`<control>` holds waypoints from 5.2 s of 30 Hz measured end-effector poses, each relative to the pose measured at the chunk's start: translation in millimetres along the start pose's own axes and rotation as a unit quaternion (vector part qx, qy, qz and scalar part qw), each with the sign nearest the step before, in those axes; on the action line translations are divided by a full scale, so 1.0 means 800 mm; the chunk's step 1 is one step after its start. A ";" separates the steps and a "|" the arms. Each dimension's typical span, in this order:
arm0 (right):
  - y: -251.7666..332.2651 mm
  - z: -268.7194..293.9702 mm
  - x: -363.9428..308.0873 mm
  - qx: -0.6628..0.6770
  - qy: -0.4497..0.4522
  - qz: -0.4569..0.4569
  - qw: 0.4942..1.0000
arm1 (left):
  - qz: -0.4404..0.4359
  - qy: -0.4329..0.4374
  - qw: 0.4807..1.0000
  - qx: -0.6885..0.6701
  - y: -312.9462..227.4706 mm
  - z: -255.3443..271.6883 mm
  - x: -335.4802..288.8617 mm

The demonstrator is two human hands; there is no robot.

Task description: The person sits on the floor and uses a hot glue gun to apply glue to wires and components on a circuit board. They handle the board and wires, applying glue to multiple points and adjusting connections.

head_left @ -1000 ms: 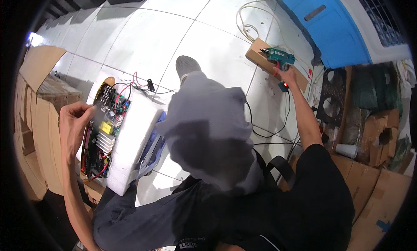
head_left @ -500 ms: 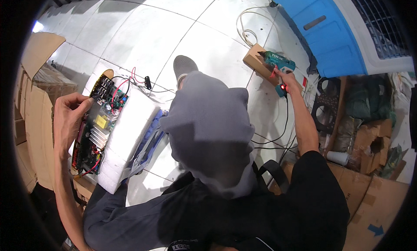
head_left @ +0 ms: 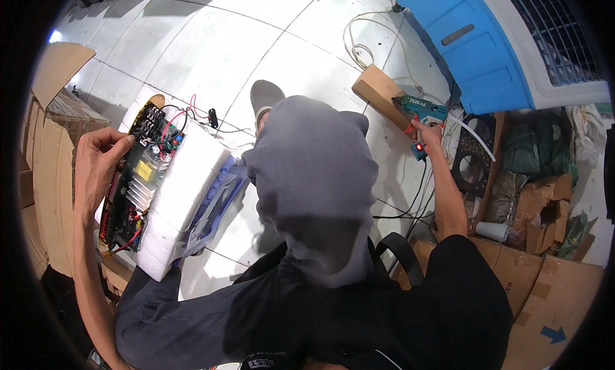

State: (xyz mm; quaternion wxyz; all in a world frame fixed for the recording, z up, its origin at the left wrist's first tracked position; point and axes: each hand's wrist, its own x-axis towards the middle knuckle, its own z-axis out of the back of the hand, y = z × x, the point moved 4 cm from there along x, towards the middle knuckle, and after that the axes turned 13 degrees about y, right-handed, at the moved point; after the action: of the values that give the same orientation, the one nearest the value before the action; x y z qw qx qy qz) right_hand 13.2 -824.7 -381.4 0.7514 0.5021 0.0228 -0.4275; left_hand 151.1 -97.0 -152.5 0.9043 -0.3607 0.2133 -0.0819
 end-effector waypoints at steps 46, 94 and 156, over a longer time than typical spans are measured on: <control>0.330 -0.125 -0.443 0.371 0.782 0.226 0.447 | -0.176 -0.098 0.974 0.104 -0.071 -0.041 -0.005; 0.299 -0.310 -0.460 -0.071 0.417 0.422 0.802 | -0.132 -0.169 0.972 -0.091 -0.026 -0.058 -0.018; 0.291 -0.296 -0.457 -0.108 0.385 0.431 0.809 | -0.116 -0.161 0.978 -0.058 -0.028 -0.058 -0.017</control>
State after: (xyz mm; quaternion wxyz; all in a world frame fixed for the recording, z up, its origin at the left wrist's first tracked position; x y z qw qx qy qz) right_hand 30.3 -384.6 -158.5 0.8374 0.4996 0.1373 0.1743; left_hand 118.0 -138.1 -162.6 0.8886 -0.4433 0.0256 -0.1147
